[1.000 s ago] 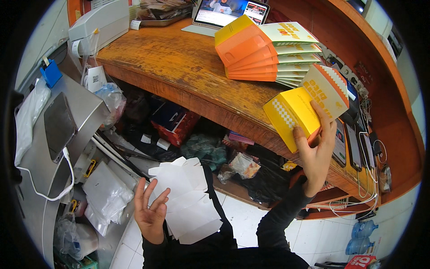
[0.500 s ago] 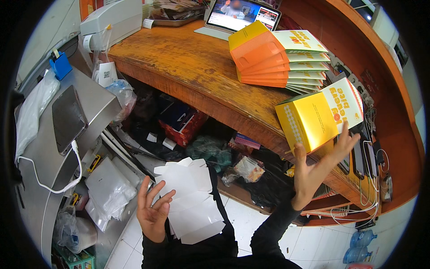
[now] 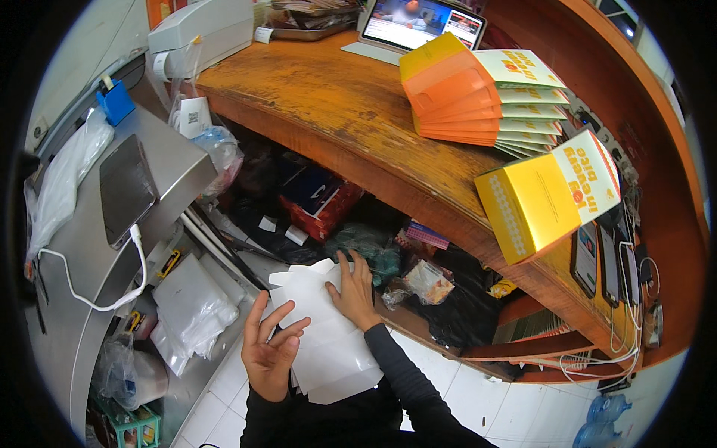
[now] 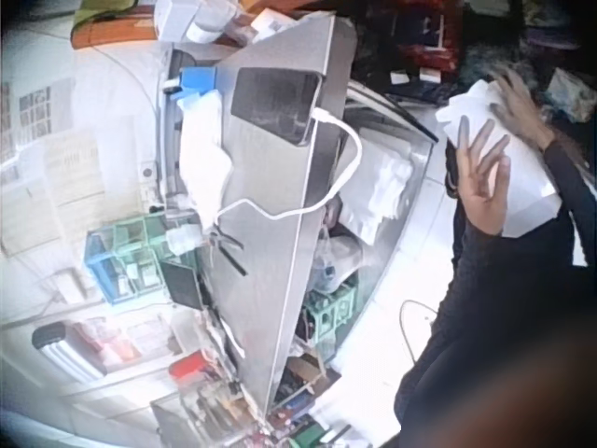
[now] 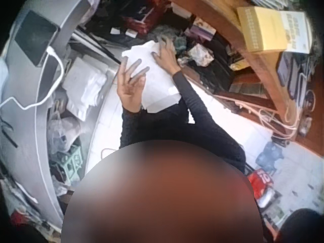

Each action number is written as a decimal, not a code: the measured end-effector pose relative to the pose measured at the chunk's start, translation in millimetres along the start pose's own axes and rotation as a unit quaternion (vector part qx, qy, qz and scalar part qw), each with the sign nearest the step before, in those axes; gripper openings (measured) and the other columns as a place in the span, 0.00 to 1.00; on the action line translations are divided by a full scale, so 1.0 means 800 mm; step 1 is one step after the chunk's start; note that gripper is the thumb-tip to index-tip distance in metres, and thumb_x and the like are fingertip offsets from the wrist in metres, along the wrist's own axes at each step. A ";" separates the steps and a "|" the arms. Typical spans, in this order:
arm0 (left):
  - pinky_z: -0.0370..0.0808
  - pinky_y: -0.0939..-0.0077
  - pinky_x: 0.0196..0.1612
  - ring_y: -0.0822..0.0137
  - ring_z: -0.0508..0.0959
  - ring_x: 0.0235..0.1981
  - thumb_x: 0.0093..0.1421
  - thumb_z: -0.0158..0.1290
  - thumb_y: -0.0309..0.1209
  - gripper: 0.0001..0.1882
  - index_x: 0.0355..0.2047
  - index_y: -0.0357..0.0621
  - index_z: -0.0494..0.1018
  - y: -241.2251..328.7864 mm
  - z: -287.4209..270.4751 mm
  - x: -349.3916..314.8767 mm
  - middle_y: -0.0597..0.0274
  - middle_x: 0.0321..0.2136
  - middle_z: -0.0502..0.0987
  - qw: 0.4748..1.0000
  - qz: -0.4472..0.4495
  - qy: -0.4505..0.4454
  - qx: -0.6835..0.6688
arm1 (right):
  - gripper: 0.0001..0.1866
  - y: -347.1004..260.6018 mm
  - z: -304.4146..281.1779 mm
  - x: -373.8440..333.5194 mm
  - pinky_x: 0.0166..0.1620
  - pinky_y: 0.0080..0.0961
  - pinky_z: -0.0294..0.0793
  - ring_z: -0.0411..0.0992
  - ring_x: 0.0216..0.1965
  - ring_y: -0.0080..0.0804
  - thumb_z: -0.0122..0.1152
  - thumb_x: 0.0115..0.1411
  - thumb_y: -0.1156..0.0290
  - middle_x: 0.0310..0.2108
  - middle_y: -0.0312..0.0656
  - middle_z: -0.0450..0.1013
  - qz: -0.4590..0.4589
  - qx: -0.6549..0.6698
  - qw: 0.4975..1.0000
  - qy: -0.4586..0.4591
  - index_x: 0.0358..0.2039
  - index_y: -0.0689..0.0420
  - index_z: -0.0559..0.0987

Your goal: The person folds flat cardboard pieces into small rectangular boxes, aligning edges and tucking flaps to form the shape. Completed boxes are stacked on the counter to the right. The person repeats this process with multiple identical pieces throughout the clip.

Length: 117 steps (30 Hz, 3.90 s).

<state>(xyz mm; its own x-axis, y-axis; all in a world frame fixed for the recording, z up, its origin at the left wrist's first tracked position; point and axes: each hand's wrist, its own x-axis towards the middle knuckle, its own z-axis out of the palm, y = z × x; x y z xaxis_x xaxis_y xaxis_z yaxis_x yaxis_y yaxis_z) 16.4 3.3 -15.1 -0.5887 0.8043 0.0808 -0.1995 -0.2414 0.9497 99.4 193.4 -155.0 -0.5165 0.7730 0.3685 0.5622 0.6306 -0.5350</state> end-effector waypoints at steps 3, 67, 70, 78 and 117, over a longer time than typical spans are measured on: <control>0.75 0.71 0.50 0.52 0.79 0.49 0.60 0.55 0.22 0.38 0.67 0.35 0.50 -0.001 -0.005 0.003 0.42 0.54 0.71 1.000 0.002 0.007 0.003 | 0.32 0.030 0.027 -0.009 0.61 0.42 0.58 0.59 0.61 0.52 0.68 0.52 0.64 0.56 0.51 0.66 0.018 -0.046 0.996 -0.074 0.56 0.61 0.71; 0.79 0.69 0.44 0.57 0.83 0.36 0.48 0.59 0.12 0.09 0.32 0.30 0.76 -0.005 0.008 -0.016 0.50 0.30 0.76 0.981 0.159 0.032 0.103 | 0.20 -0.141 -0.155 -0.044 0.46 0.23 0.80 0.75 0.45 0.27 0.61 0.52 0.91 0.40 0.42 0.74 0.064 0.595 0.800 -0.041 0.45 0.66 0.70; 0.78 0.67 0.47 0.56 0.82 0.38 0.49 0.60 0.13 0.08 0.30 0.30 0.75 -0.008 0.009 -0.014 0.49 0.31 0.76 0.985 0.159 0.060 0.016 | 0.21 -0.150 -0.152 -0.045 0.45 0.24 0.81 0.76 0.44 0.27 0.62 0.49 0.92 0.40 0.43 0.73 0.047 0.581 0.812 -0.007 0.44 0.67 0.70; 0.77 0.71 0.45 0.63 0.79 0.37 0.50 0.63 0.18 0.06 0.28 0.33 0.77 -0.009 -0.001 -0.017 0.50 0.34 0.75 0.964 0.214 0.075 0.138 | 0.22 -0.170 -0.129 -0.064 0.45 0.24 0.81 0.78 0.41 0.32 0.65 0.49 0.90 0.40 0.49 0.74 -0.018 0.482 0.865 0.139 0.46 0.69 0.72; 0.78 0.58 0.52 0.56 0.80 0.40 0.51 0.60 0.16 0.05 0.30 0.29 0.78 -0.003 -0.018 -0.007 0.54 0.36 0.71 0.963 0.226 0.084 0.117 | 0.16 -0.184 -0.113 -0.083 0.44 0.22 0.76 0.75 0.44 0.34 0.61 0.55 0.88 0.43 0.53 0.75 -0.058 0.458 0.886 0.054 0.45 0.66 0.80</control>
<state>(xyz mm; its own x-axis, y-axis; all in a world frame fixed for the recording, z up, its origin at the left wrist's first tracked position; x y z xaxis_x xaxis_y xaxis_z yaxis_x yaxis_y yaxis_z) 9.0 -8.3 -21.8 -0.6967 0.5416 0.4704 0.2769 -0.4020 0.8728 109.8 55.5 -32.0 -0.4447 0.7398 0.5049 -0.2752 0.4236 -0.8630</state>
